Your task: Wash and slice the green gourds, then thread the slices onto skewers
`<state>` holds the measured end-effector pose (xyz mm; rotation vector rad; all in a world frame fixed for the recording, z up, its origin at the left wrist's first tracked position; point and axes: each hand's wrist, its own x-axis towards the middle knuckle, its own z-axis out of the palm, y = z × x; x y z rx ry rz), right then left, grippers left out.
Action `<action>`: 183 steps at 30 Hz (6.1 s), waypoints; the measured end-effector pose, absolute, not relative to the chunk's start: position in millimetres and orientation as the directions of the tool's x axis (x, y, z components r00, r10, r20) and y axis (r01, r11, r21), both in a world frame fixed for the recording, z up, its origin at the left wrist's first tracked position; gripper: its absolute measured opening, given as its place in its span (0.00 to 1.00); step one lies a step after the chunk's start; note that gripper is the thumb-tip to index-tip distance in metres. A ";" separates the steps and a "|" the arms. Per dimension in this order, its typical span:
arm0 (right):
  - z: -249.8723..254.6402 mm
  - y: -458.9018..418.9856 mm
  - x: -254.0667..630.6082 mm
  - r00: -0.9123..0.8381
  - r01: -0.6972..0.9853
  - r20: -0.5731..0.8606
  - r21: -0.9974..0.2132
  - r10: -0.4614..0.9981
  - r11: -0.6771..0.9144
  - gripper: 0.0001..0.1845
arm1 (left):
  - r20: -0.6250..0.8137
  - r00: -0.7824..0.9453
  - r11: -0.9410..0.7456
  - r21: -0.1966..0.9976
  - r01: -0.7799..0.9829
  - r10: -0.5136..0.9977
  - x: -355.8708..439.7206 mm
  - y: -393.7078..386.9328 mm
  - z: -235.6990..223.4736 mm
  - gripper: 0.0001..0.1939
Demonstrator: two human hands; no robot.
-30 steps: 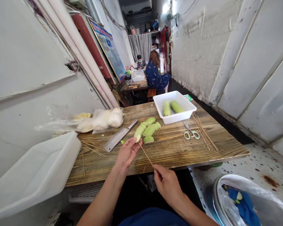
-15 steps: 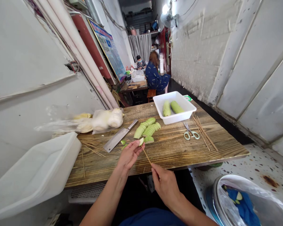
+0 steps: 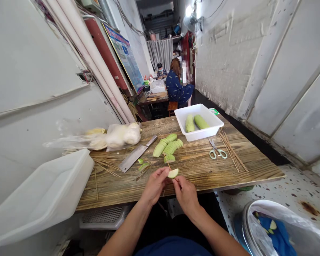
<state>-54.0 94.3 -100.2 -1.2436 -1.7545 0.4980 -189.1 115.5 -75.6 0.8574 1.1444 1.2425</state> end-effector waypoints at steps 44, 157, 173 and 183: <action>-96.0 67.0 -58.7 -0.178 0.395 0.369 -0.822 0.912 0.410 0.11 | -0.376 -0.075 0.282 0.799 -0.531 0.924 -243.2 160.7 -48.9 0.05; -104.5 88.7 -60.7 -0.020 0.608 0.573 -0.643 0.819 0.465 0.14 | -0.256 -0.056 0.171 0.776 -0.607 0.965 -173.7 115.4 -63.9 0.19; -130.0 115.5 -31.2 0.103 0.671 0.525 -0.664 0.845 0.331 0.16 | 0.373 -0.143 -0.214 0.761 0.613 0.917 -190.6 178.3 -106.7 0.16; -131.0 115.5 -30.5 0.120 0.660 0.534 -0.673 0.837 0.335 0.16 | 0.386 0.071 -0.294 0.557 0.777 0.920 -177.8 169.8 -110.6 0.09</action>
